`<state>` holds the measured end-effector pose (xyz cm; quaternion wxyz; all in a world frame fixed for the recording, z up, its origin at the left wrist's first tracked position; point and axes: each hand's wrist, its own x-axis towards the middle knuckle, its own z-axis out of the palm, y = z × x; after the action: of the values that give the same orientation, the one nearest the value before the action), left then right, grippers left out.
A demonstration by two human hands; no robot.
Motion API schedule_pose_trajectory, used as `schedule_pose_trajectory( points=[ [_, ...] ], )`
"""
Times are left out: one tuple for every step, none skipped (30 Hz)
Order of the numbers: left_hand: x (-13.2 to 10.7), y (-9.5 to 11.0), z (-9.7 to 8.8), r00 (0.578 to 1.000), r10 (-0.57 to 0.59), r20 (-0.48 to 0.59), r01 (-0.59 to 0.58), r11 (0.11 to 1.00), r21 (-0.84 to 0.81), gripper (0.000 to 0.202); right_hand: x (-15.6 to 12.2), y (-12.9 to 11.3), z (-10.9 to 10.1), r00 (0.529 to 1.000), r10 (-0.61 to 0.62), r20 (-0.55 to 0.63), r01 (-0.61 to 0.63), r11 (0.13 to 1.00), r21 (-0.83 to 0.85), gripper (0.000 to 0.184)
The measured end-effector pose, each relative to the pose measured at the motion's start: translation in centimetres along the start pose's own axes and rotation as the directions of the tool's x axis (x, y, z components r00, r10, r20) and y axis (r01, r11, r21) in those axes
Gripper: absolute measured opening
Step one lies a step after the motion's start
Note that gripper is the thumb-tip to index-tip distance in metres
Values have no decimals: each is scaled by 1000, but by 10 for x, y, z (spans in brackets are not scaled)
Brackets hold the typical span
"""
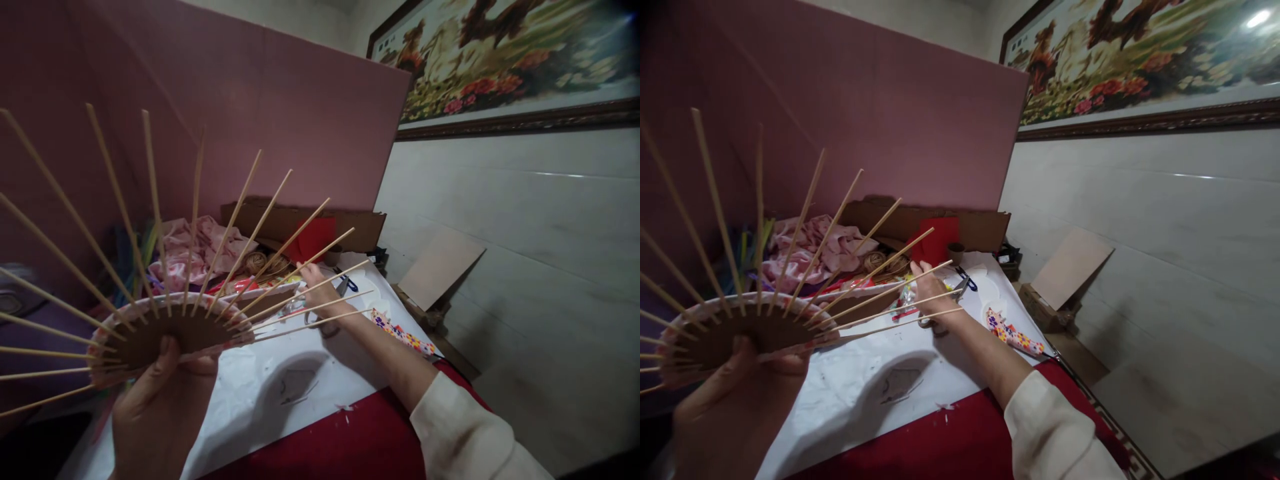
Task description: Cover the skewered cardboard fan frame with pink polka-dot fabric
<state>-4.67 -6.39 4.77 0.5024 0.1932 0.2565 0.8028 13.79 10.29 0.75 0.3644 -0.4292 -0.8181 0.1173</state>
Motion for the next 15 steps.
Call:
schedule_pose_trajectory(
  points=[
    [0, 0, 0, 1000, -2, -12, 2, 1000, -15, 29, -1, -1, -4, 1000, 9, -19, -8, 1000, 23, 38],
    [0, 0, 0, 1000, -7, -28, 6, 1000, -31, 30, -4, -4, -8, 1000, 6, -28, -5, 999, 54, 37],
    [0, -1, -1, 999, -19, -44, 17, 999, -40, 30, -10, -7, -12, 1000, -13, -27, 15, 996, 88, 36],
    [0, -2, -1, 998, -34, -57, 32, 999, -37, 30, -17, -12, -17, 999, -50, -20, 52, 991, 121, 34],
    [0, -4, -2, 997, -44, -66, 42, 999, -29, 30, -24, -17, -21, 992, -127, -2, 126, 978, 167, 30],
    [-1, -5, -2, 997, -45, -69, 44, 999, -24, 29, -31, -23, -26, 979, -204, 5, 200, 965, 171, 25],
    [-1, -7, -2, 998, -37, -59, 36, 999, -18, 28, -37, -28, -29, 965, -262, 22, 256, 956, 145, 21],
    [-1, -9, -2, 999, -27, -34, 27, 1000, -11, 28, -43, -32, -32, 952, -303, 50, 296, 948, 116, 18],
    [-2, -10, -1, 1000, -24, 0, 24, 1000, -2, 28, -48, -34, -34, 946, -316, 76, 309, 947, 82, 15],
    [-2, -10, 0, 999, -23, 35, 23, 1000, 7, 28, -52, -35, -36, 946, -307, 101, 303, 951, 56, 15],
    [-3, -10, 1, 998, -18, 60, 17, 1000, 17, 27, -55, -34, -37, 953, -283, 111, 280, 959, 40, 16],
    [-3, -10, 2, 998, -11, 69, 9, 999, 31, 27, -58, -31, -38, 963, -248, 104, 247, 969, 25, 16],
    [-3, -10, 3, 998, 5, 62, -8, 999, 43, 27, -61, -28, -38, 974, -211, 80, 212, 977, 6, 16],
    [-3, -9, 4, 999, 27, 41, -29, 998, 52, 28, -64, -23, -38, 983, -179, 44, 180, 984, -18, 16],
    [-4, -8, 5, 999, 52, 18, -53, 997, 62, 29, -66, -19, -37, 987, -159, 8, 159, 986, -49, 16]
  ],
)
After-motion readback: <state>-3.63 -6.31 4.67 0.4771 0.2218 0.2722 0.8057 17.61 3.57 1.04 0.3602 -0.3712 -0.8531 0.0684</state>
